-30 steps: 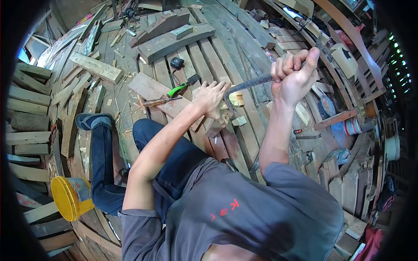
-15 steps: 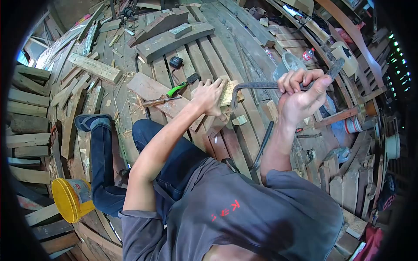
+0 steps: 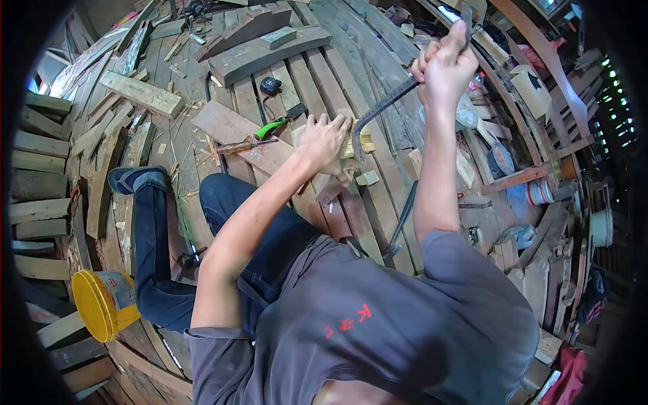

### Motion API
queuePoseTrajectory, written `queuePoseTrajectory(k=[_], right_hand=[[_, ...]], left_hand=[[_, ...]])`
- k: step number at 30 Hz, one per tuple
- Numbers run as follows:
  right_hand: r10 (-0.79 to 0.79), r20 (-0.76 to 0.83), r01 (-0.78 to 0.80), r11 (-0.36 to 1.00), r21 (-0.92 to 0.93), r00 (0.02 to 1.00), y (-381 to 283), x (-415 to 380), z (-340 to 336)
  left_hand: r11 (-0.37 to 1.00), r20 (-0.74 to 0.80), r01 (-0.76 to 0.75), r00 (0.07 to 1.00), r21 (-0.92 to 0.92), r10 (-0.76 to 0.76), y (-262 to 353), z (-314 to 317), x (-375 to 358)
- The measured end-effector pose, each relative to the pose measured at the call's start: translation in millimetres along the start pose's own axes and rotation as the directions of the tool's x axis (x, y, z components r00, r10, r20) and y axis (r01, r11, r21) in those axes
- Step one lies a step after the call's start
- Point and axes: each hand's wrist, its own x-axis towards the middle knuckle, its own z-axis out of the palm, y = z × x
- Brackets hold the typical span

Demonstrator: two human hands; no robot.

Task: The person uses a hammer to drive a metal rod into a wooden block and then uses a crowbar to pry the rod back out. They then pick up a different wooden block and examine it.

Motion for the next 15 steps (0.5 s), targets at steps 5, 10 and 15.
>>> queuePoseTrajectory(k=[5,10,15], right_hand=[[0.062,0.006,-0.062,0.997,-0.039,0.998,18,18,9],[0.059,0.000,-0.059,0.998,-0.017,0.998,23,25,14],[0.066,0.044,-0.069,0.995,0.073,0.997,7,9,11]], left_hand=[[0.999,-0.029,0.027,0.999,-0.020,-0.027,-4,3,3],[0.991,-0.015,0.127,0.992,0.042,-0.126,5,3,0],[0.954,-0.382,0.193,0.919,0.230,-0.093,21,41,-21]])
